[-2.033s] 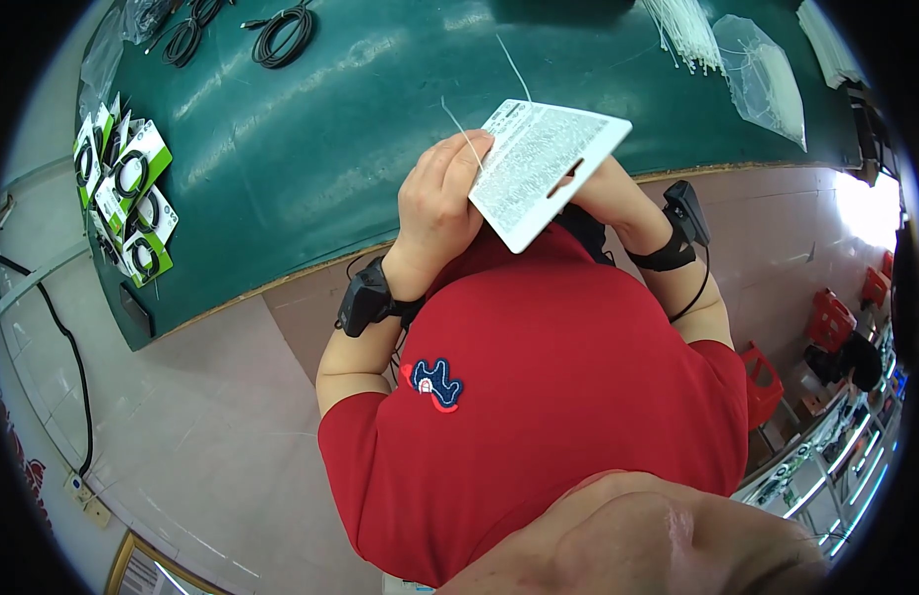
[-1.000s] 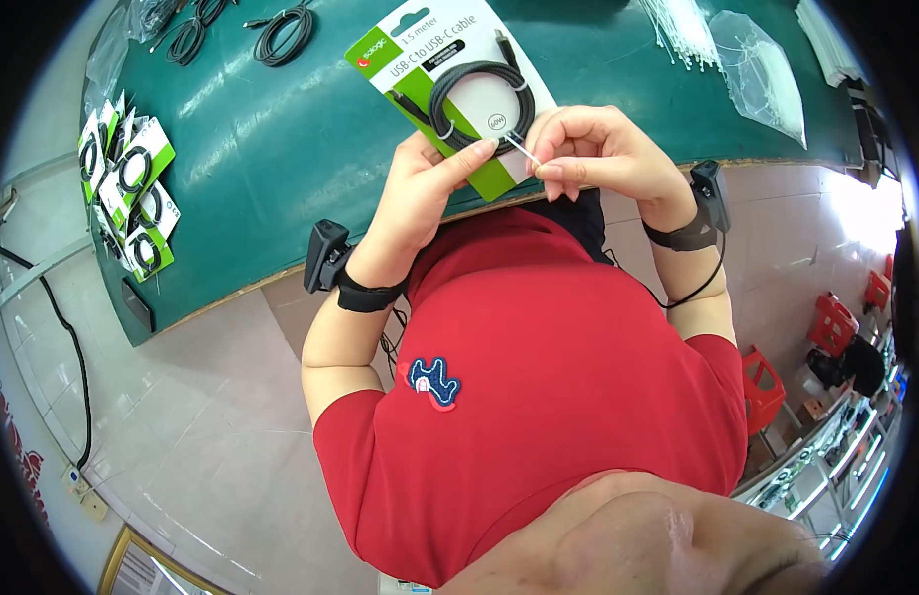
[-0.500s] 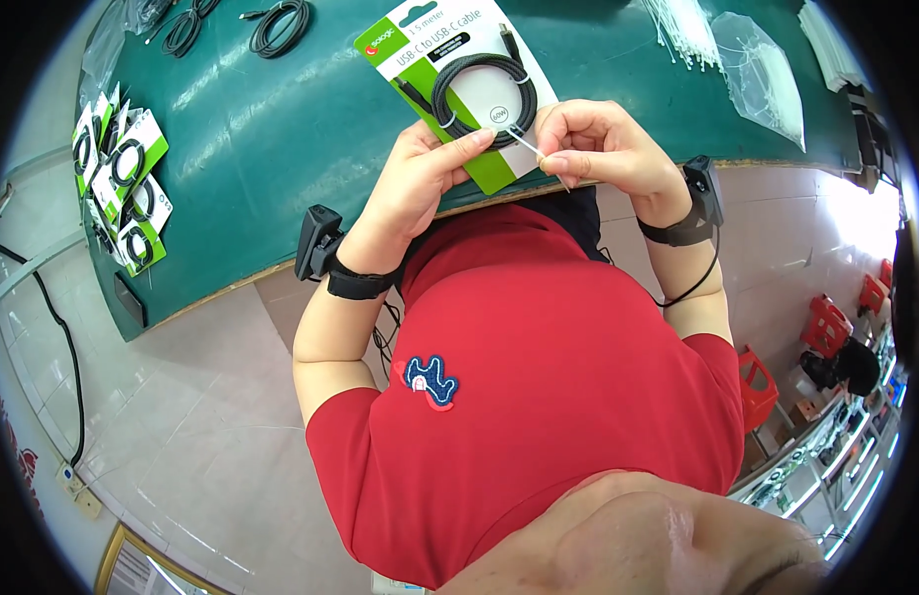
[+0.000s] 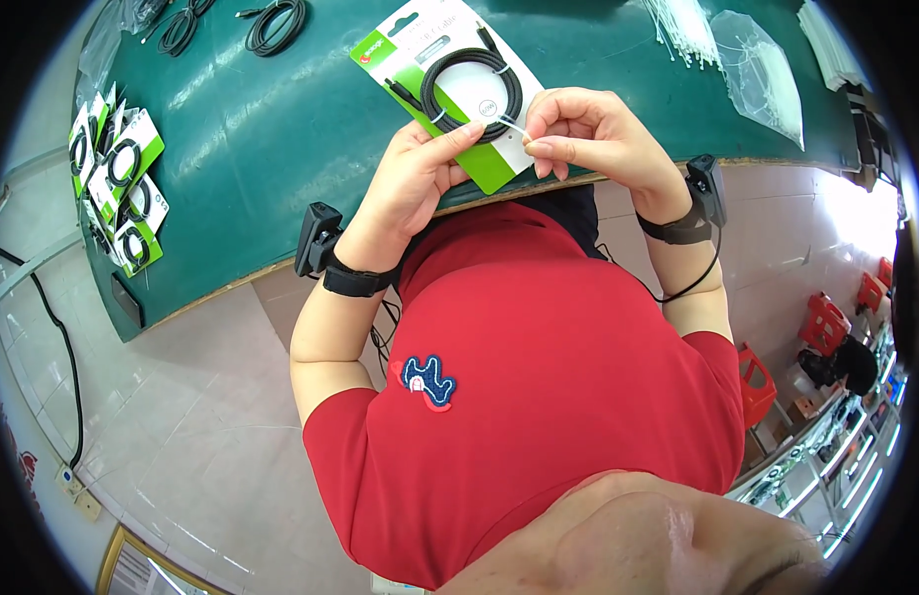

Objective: Packaging USB cables into retail display cards on an assembly line.

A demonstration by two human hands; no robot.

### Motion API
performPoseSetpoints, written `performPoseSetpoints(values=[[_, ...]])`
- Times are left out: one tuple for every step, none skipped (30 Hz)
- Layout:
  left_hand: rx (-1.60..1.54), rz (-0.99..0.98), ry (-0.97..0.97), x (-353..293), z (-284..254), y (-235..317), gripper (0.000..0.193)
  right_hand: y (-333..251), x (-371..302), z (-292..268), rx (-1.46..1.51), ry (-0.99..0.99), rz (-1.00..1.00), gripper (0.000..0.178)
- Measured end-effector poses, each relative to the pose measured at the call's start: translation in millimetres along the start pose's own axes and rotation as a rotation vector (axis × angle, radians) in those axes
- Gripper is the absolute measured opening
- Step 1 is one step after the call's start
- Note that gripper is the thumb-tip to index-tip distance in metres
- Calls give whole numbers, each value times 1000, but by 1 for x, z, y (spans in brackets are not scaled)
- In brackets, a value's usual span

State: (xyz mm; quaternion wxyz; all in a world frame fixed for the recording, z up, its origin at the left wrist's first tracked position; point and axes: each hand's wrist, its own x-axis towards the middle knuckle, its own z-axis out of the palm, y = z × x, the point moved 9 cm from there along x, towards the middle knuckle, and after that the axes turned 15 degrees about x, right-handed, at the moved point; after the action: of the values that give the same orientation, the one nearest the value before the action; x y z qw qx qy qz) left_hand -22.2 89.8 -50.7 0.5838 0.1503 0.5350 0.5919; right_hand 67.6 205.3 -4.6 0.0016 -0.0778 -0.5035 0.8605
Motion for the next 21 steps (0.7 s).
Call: performPoseSetpoints(values=[[-2, -1, 1, 0, 0, 0, 30, 0, 0, 0, 0, 0, 2, 11], [3, -3, -4, 1, -1, -1, 31, -2, 0, 0, -18, -4, -3, 9], [7, -6, -8, 1, 0, -2, 31, -4, 0, 1, -37, -9, -8, 7], [11, -8, -12, 2, 0, -2, 31, -4, 0, 1, -55, -13, -12, 5], [8, -8, -11, 1, 0, -2, 31, -4, 0, 1, -56, -14, -9, 5], [15, -12, -7, 1, 0, -1, 31, -9, 0, 0, -102, 13, -73, 5], [22, -16, -2, 1, 0, 0, 31, -15, 1, 0, -148, 40, -137, 5], [30, -21, 1, 1, 0, 0, 31, -20, 0, -1, -194, 67, -201, 6], [27, -21, 1, 1, 0, 0, 31, -18, 2, -1, -194, 67, -198, 6], [18, -22, -3, 2, 1, -1, 32, -20, 2, -3, -245, 91, -254, 6], [9, -23, -7, 2, 1, -2, 32, -22, 1, -4, -295, 114, -311, 6], [0, -23, -12, 2, 2, -2, 32, -24, 0, -5, -346, 137, -367, 7], [-2, -24, -11, 2, 1, -2, 32, -22, 1, -5, -346, 137, -364, 7], [-1, -27, -8, 2, 1, -2, 32, -24, 1, -4, -400, 151, -399, 8], [1, -31, -4, 2, 0, -3, 32, -25, 1, -2, -455, 165, -433, 9], [2, -34, -1, 2, 0, -3, 32, -27, 0, -1, -510, 179, -467, 10], [1, -35, -1, 2, -1, -3, 32, -26, 0, -1, -510, 180, -465, 10], [-3, -37, 4, 2, -2, -4, 32, -27, 0, 1, -551, 183, -489, 10], [-7, -38, 8, 2, -3, -5, 32, -28, -1, 3, -591, 187, -512, 11], [-10, -40, 13, 2, -3, -5, 32, -29, -1, 5, -632, 190, -535, 11], [-11, -40, 12, 2, -3, -6, 32, -28, -1, 5, -632, 190, -534, 11]])
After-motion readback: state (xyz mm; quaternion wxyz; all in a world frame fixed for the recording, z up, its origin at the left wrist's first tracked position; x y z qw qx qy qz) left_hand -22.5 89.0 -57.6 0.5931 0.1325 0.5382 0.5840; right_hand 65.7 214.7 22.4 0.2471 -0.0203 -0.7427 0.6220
